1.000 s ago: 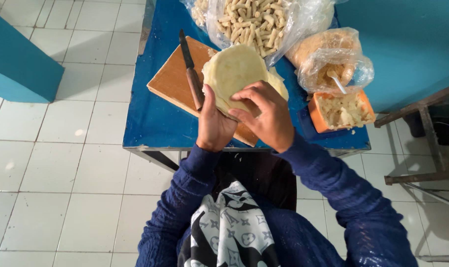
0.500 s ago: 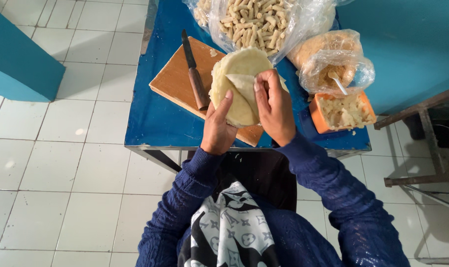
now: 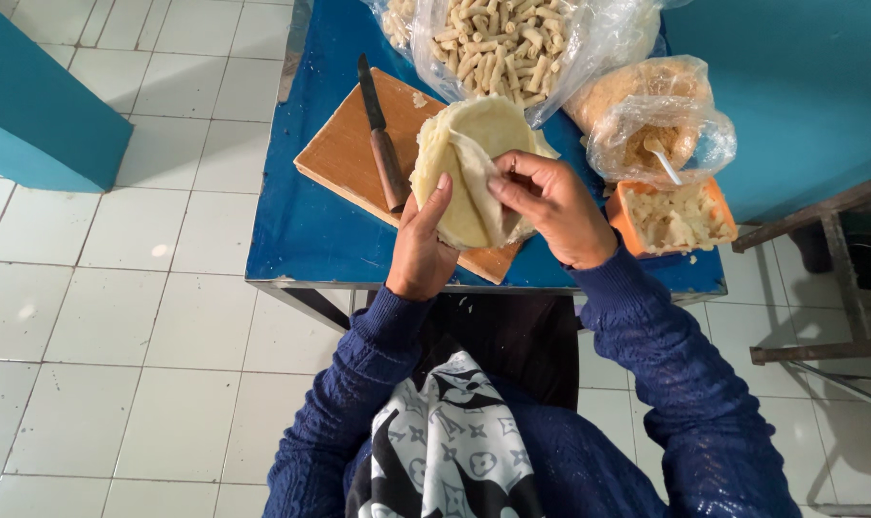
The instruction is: The person holds a large round pale dough disc and peels its thin outer skin by hand, pulling the skin away in pieces and dropping the pieces into an orange container on the table. They set the peeled disc on the cutting board and continue peeling a second disc, occasionally wiping their hands on a cloth.
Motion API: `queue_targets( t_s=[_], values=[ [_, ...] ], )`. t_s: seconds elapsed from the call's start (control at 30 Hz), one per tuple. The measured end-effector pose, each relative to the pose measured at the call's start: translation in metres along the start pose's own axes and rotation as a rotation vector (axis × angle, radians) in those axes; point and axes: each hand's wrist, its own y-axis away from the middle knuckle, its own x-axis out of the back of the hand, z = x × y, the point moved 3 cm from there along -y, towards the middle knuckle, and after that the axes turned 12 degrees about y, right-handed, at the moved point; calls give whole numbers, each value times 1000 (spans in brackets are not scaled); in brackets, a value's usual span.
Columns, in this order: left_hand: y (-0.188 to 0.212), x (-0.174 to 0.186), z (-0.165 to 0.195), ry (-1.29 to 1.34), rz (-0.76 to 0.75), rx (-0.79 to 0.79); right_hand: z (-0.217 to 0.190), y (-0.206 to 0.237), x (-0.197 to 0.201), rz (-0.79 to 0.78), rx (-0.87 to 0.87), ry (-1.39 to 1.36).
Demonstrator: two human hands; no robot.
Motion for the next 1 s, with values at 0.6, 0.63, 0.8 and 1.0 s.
queue_targets(
  t_s=[0.6, 0.63, 0.8, 1.0],
  values=[
    [6, 6, -3, -146, -168, 9, -13, 6, -11, -2, 72, 119],
    [6, 6, -3, -132, -144, 24, -14, 6, -10, 5, 73, 129],
    [7, 5, -3, -52, -167, 90, -16, 5, -8, 42, 35, 57],
    [9, -9, -2, -301, -246, 11, -34, 11, -12, 51, 83, 195]
  ],
)
